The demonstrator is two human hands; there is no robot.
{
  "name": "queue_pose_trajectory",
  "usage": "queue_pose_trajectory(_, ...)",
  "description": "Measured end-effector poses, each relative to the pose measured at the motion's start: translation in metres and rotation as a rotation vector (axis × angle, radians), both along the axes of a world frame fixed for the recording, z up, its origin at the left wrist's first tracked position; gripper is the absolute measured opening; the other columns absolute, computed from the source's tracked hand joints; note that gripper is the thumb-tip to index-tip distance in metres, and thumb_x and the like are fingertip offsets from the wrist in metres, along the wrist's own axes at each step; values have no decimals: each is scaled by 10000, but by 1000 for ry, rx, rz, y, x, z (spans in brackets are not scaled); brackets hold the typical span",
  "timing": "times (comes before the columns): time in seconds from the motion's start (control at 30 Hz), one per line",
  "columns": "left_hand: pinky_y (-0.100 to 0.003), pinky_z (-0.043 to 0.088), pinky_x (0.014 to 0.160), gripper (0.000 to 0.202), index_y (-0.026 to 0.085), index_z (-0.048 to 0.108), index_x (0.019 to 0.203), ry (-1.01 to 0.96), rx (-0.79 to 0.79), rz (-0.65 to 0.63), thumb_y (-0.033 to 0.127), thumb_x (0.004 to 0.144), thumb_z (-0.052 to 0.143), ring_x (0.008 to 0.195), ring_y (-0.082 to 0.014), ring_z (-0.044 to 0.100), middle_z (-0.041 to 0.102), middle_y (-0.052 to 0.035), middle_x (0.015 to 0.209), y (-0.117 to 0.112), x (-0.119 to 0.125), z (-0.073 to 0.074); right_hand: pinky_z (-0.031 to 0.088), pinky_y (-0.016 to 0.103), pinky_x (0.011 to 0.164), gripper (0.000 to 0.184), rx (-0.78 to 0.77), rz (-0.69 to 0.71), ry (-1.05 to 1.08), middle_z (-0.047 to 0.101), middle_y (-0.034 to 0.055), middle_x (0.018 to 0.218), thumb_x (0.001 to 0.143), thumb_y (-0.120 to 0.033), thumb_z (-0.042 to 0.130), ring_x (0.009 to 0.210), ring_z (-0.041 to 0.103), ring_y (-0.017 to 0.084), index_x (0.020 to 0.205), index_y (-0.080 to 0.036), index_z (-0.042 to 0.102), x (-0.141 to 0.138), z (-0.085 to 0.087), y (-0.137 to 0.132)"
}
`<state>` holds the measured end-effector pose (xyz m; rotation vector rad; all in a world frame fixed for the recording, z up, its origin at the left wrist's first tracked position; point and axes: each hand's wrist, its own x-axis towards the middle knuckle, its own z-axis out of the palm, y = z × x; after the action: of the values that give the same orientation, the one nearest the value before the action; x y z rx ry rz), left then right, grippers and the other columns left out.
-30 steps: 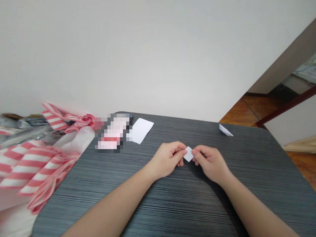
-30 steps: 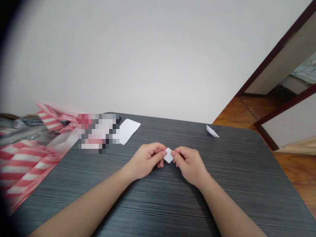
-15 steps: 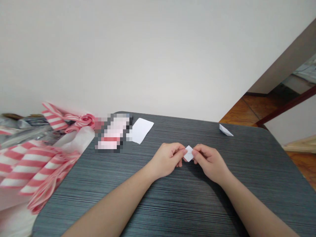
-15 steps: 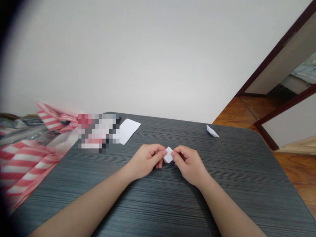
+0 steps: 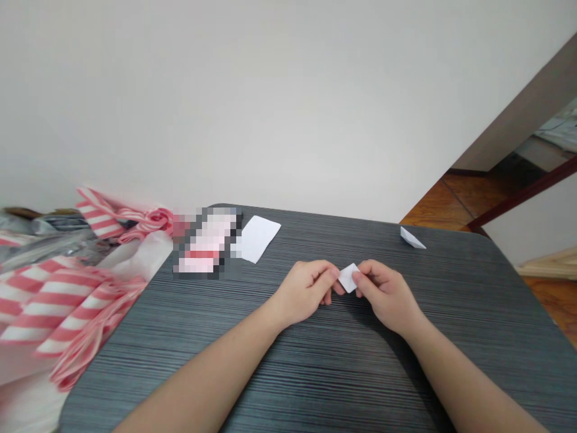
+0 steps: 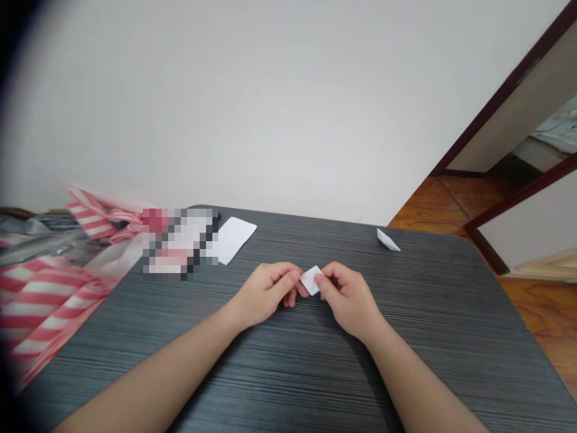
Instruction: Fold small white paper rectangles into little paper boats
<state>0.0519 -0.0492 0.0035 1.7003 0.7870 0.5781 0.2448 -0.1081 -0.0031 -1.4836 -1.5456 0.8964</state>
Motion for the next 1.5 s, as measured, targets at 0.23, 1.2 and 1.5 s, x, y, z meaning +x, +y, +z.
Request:
queue_pose_trajectory(0.23,-199,426,557,335,168,689,785,80,64,-10,347,966,472,518,-99,564,610,21,552,-1,0,3,425,252,620,213,-28,67,47,580,-9,677,929,-302,555,640,537,141,745,-198,574,-2,0,1)
queue_pose_trajectory(1.2,-180,427,519,308,158,621,726,48,-2,-38,326,951,494,518,-86,562,665,-3,628,-3,1,4,422,248,609,250,-66,114,-48,595,-15,639,940,-289,529,612,544,135,717,-192,586,-2,8,1)
queue_pose_trajectory(1.5,-183,420,507,328,158,624,726,83,-24,-35,346,954,481,494,-87,559,677,-6,625,-4,0,6,421,251,612,260,-38,139,-54,615,-16,628,927,-269,553,602,556,134,679,-196,581,2,10,2)
